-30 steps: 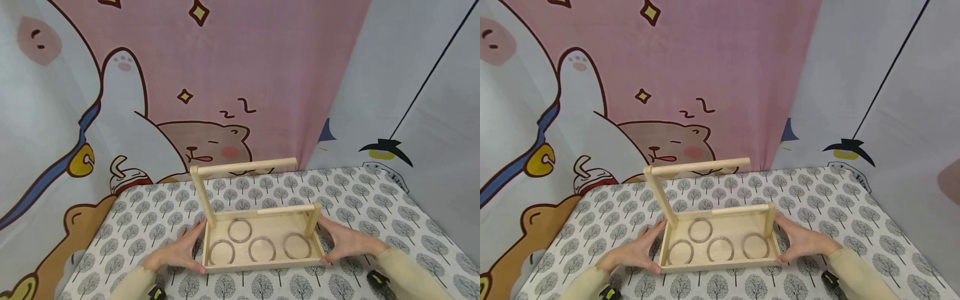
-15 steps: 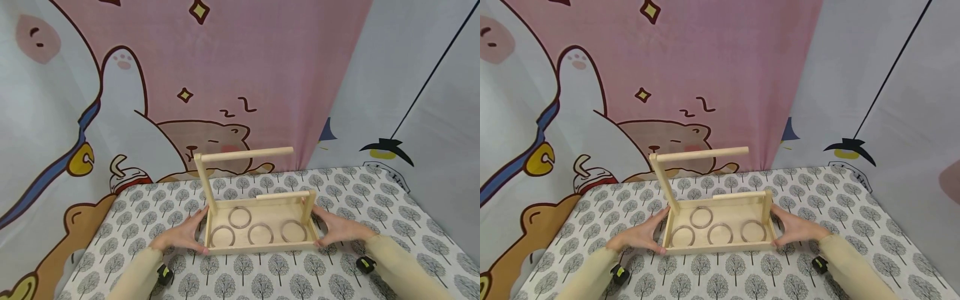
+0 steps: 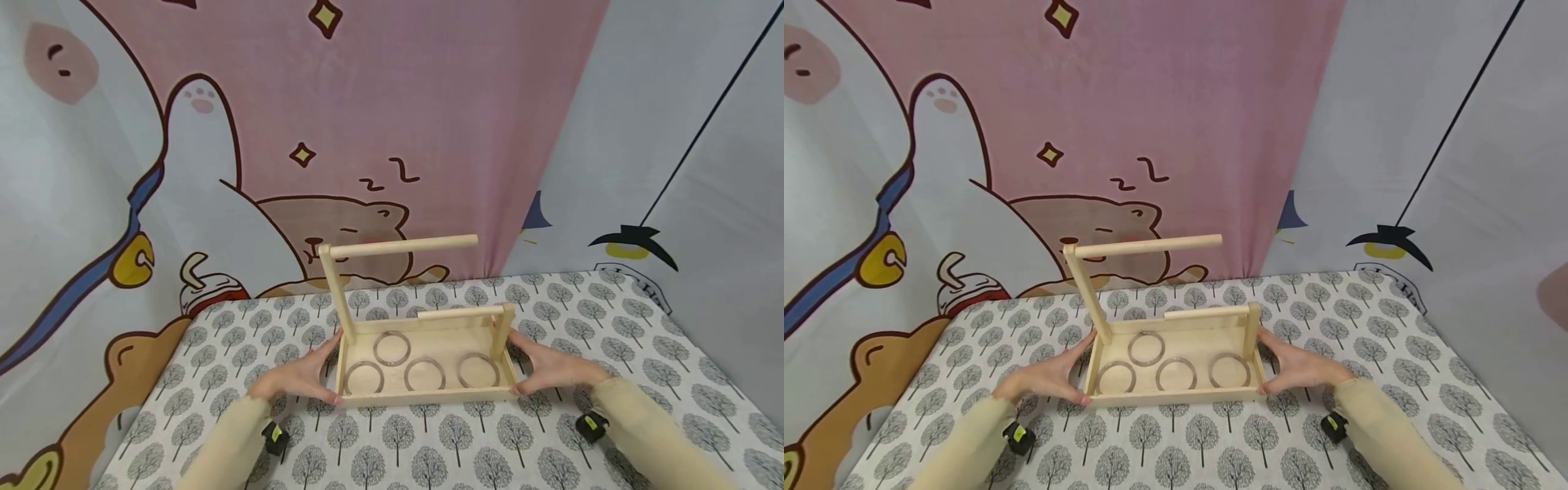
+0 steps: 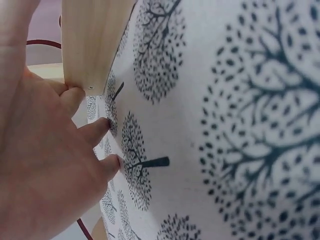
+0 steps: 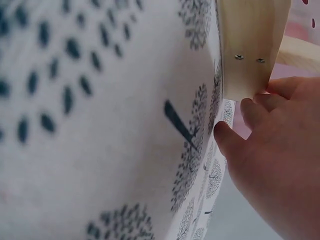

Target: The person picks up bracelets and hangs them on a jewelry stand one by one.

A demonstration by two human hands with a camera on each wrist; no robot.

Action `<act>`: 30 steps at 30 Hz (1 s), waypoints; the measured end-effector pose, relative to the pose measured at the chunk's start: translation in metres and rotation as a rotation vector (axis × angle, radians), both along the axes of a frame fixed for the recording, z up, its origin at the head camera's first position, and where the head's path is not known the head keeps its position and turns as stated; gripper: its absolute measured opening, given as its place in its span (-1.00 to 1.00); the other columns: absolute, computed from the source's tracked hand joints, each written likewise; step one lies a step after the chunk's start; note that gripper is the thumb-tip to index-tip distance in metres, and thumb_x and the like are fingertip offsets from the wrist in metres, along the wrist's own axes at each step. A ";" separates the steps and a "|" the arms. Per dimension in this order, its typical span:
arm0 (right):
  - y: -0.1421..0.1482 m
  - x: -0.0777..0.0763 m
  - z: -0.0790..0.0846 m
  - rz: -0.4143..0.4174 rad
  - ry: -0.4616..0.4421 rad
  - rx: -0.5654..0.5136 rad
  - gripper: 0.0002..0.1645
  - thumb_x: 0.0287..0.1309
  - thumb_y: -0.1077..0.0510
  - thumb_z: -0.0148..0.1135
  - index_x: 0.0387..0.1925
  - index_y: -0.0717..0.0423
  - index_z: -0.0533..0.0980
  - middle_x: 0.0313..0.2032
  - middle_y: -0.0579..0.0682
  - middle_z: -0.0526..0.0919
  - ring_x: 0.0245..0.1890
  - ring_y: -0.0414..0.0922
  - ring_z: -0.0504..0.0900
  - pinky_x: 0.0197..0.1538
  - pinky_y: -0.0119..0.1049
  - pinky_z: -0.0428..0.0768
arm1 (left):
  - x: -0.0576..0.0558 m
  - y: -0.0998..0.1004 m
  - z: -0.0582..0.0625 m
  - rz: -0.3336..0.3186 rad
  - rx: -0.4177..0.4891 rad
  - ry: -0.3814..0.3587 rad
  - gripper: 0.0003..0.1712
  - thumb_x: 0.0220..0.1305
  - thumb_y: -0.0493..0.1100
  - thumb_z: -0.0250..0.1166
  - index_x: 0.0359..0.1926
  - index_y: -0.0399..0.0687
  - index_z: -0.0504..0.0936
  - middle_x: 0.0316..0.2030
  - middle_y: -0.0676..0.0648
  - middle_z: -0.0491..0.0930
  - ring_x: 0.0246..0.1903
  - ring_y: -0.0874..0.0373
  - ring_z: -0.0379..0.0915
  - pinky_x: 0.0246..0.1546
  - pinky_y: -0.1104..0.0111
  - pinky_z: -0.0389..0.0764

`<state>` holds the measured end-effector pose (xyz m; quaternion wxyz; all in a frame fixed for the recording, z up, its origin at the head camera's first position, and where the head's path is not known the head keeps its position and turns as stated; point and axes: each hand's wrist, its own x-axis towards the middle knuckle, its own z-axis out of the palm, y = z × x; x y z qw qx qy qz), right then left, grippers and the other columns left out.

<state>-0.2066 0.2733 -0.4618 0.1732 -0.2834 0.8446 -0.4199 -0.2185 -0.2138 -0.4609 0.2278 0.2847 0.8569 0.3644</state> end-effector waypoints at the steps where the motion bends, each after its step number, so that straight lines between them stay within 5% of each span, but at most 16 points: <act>1: 0.000 0.000 0.000 0.002 0.002 -0.006 0.51 -0.26 -0.01 0.55 0.49 0.26 -0.29 0.42 0.44 -0.17 0.35 0.46 -0.08 0.05 0.56 0.13 | 0.001 0.000 0.000 0.002 -0.008 0.006 0.54 -0.13 0.06 0.56 0.49 -0.16 -0.48 0.47 -0.31 -0.36 0.42 -0.25 -0.36 0.25 -0.31 -0.17; 7: 0.002 0.007 0.003 -0.052 0.144 0.018 0.41 -0.23 -0.07 0.56 0.47 0.32 -0.11 0.42 0.38 -0.08 0.36 0.42 -0.06 0.06 0.55 0.12 | 0.008 0.001 -0.001 0.027 0.035 0.050 0.50 -0.15 0.05 0.55 0.51 -0.12 -0.40 0.48 -0.30 -0.33 0.43 -0.21 -0.32 0.28 -0.23 -0.12; 11: 0.000 0.020 0.009 -0.156 0.348 0.128 0.02 -0.25 -0.15 0.58 0.21 0.28 0.38 0.17 0.24 0.41 0.12 0.28 0.41 0.00 0.33 0.47 | 0.014 0.005 -0.004 0.047 0.107 0.119 0.42 -0.07 0.04 0.53 0.51 -0.18 -0.33 0.48 -0.31 -0.30 0.43 -0.20 -0.28 0.32 -0.14 -0.07; 14: -0.007 0.031 0.016 -0.189 0.454 0.182 -0.29 -0.25 -0.05 0.60 -0.05 0.19 0.52 -0.07 0.00 0.53 -0.11 0.08 0.56 -0.11 0.07 0.61 | 0.017 0.009 -0.007 0.064 0.142 0.171 0.40 -0.01 0.06 0.51 0.51 -0.21 -0.33 0.48 -0.31 -0.26 0.43 -0.21 -0.24 0.32 -0.13 -0.06; 20: -0.023 0.042 0.024 -0.131 0.604 0.099 -0.58 -0.17 0.23 0.53 -0.21 0.06 0.54 -0.17 -0.09 0.60 -0.15 -0.07 0.58 -0.12 -0.01 0.63 | 0.022 0.013 -0.011 0.082 0.094 0.186 0.38 0.04 0.11 0.45 0.49 -0.27 -0.38 0.47 -0.36 -0.27 0.42 -0.27 -0.27 0.29 -0.22 -0.07; 27: -0.051 0.039 0.025 -0.067 0.586 -0.003 -0.72 0.00 0.28 0.43 -0.25 0.03 0.53 -0.33 -0.15 0.55 -0.40 -0.19 0.51 -0.37 -0.29 0.58 | 0.025 0.025 -0.011 0.079 0.050 0.279 0.35 0.10 0.16 0.39 0.46 -0.40 -0.37 0.45 -0.40 -0.28 0.41 -0.28 -0.23 0.28 -0.22 -0.03; 30: -0.067 0.036 0.024 -0.047 0.561 0.002 -0.75 0.05 0.28 0.39 -0.21 0.08 0.55 -0.28 -0.13 0.58 -0.31 -0.18 0.54 -0.24 -0.22 0.61 | 0.026 0.029 -0.010 0.077 0.055 0.315 0.35 0.10 0.16 0.40 0.45 -0.43 -0.35 0.44 -0.44 -0.25 0.40 -0.31 -0.18 0.28 -0.22 0.00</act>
